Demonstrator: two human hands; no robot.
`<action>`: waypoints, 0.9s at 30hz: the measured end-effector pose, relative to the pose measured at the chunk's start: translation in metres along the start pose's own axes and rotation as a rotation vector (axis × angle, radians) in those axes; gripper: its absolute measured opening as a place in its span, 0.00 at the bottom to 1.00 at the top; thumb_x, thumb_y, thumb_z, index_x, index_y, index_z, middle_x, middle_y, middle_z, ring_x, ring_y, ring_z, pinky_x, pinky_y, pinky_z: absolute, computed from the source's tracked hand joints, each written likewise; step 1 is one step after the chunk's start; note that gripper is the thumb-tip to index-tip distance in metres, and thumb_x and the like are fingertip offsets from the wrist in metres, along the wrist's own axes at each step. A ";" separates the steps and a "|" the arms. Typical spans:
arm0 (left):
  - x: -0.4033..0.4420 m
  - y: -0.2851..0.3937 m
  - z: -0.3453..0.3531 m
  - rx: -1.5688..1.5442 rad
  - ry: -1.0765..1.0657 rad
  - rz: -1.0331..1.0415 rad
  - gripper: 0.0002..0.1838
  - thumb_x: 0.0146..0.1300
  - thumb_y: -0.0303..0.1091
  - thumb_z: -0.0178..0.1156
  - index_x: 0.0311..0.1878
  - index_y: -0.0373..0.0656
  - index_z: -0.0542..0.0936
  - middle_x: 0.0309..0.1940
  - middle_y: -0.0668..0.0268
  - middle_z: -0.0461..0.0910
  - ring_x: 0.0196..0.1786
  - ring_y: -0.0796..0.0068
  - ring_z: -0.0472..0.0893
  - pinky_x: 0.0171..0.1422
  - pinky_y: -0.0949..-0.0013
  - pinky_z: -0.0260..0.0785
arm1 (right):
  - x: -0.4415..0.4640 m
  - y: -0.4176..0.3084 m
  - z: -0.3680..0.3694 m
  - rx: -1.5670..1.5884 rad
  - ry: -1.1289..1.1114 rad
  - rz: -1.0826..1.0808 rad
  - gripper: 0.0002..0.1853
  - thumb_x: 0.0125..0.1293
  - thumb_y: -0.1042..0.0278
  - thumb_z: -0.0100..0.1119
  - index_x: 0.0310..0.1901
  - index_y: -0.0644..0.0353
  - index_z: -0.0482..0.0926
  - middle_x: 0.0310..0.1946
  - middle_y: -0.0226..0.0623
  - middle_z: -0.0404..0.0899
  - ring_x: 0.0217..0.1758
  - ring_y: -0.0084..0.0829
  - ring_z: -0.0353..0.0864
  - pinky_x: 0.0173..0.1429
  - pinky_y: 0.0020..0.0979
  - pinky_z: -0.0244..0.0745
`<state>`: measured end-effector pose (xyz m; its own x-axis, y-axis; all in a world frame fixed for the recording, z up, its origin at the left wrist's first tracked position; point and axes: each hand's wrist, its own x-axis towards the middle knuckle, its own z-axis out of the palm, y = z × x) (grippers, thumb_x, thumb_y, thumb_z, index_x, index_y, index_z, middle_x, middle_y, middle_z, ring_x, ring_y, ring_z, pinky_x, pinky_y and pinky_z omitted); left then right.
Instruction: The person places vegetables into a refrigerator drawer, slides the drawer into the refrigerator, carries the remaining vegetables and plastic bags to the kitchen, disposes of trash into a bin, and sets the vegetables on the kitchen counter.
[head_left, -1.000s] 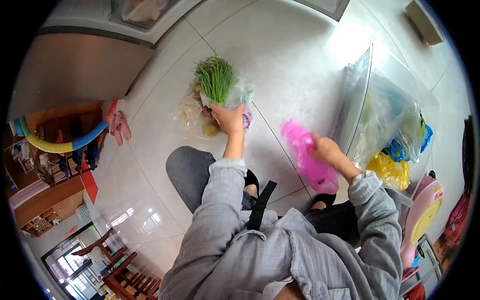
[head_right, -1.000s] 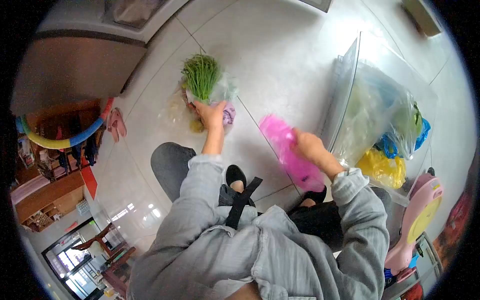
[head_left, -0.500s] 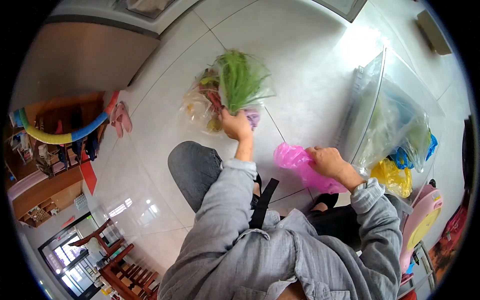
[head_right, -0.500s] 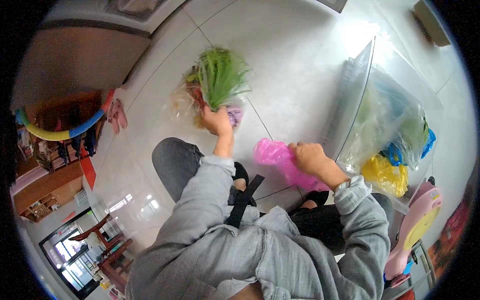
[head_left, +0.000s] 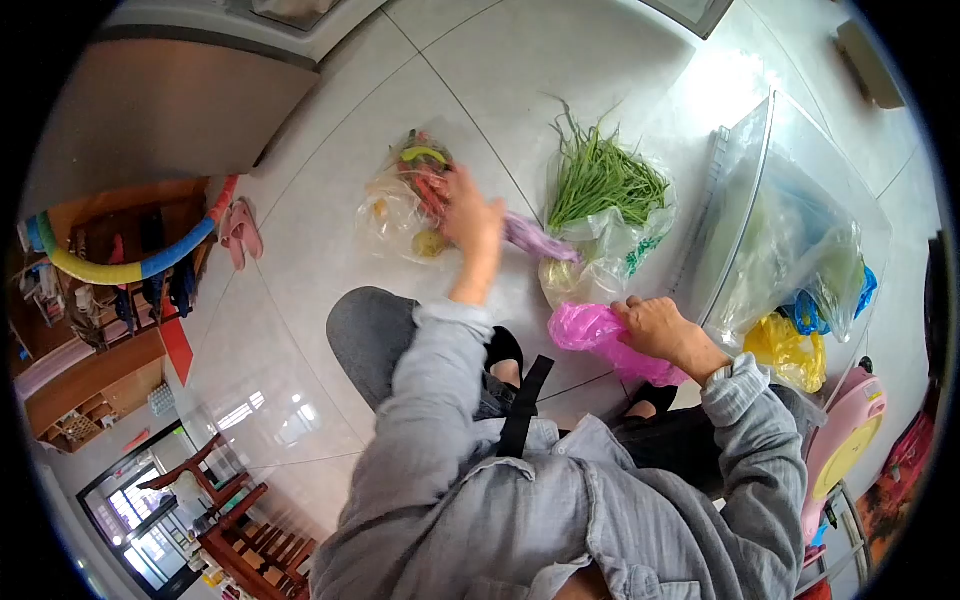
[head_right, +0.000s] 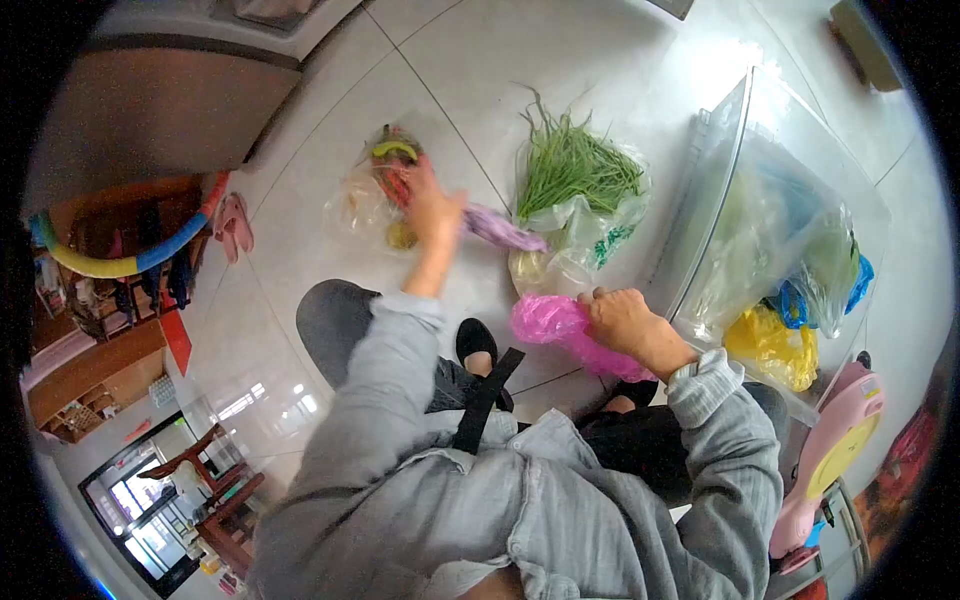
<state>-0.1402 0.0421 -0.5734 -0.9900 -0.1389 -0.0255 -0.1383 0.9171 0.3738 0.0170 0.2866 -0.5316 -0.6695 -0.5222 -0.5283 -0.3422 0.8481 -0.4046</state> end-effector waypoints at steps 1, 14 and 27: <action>0.023 -0.020 -0.005 0.032 0.096 0.024 0.43 0.44 0.37 0.64 0.64 0.41 0.55 0.62 0.46 0.56 0.62 0.51 0.63 0.60 0.57 0.61 | 0.000 -0.001 0.000 -0.001 0.014 -0.005 0.14 0.57 0.63 0.48 0.43 0.58 0.70 0.34 0.41 0.76 0.36 0.40 0.79 0.35 0.37 0.75; 0.056 -0.164 0.002 0.180 -0.329 -0.506 0.25 0.36 0.41 0.66 0.34 0.28 0.77 0.36 0.48 0.78 0.46 0.54 0.77 0.53 0.63 0.67 | 0.008 0.006 0.007 -0.071 0.071 0.047 0.21 0.51 0.59 0.59 0.46 0.59 0.70 0.31 0.40 0.75 0.32 0.40 0.78 0.32 0.37 0.74; 0.032 -0.077 -0.056 -0.950 0.016 -0.385 0.07 0.48 0.31 0.59 0.27 0.36 0.77 0.21 0.66 0.76 0.27 0.76 0.76 0.33 0.71 0.69 | 0.005 0.006 -0.004 -0.101 0.039 0.049 0.20 0.53 0.56 0.58 0.45 0.58 0.70 0.33 0.39 0.76 0.36 0.37 0.78 0.35 0.36 0.74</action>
<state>-0.1598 -0.0541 -0.5506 -0.8816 -0.3726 -0.2897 -0.3604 0.1352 0.9230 0.0094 0.2892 -0.5336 -0.7113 -0.4777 -0.5156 -0.3720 0.8782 -0.3006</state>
